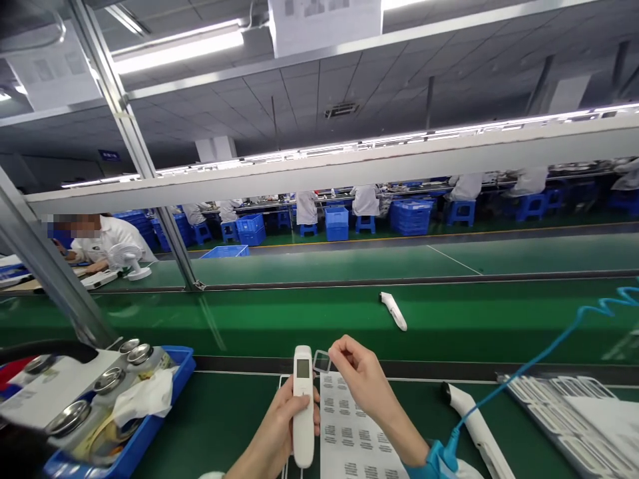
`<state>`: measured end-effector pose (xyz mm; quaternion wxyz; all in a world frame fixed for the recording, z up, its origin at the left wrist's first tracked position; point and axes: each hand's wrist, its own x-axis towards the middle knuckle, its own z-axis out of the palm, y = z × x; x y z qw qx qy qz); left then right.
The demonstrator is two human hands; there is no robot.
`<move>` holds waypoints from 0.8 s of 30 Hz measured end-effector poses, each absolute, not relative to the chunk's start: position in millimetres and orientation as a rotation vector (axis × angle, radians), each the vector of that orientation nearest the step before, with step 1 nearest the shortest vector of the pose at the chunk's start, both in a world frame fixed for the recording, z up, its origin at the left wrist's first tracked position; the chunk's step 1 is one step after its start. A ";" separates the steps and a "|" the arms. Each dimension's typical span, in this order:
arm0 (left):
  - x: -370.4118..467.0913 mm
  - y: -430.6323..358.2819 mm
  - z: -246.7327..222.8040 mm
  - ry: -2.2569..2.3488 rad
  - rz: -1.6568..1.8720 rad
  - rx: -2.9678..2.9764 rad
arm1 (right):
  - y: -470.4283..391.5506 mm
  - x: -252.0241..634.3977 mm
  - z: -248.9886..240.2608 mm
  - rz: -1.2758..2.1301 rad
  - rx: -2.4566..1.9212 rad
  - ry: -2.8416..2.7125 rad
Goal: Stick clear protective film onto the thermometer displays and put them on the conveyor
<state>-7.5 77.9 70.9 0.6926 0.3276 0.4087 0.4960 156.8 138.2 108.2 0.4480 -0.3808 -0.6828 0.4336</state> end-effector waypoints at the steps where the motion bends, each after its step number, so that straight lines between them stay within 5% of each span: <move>1: -6.2 77.6 70.1 0.907 1.109 0.705 | 136.9 155.0 107.7 1.080 -0.950 -1.696; 24: -2.8 73.5 64.3 0.897 1.041 0.717 | 137.4 138.0 82.5 1.152 -0.970 -1.786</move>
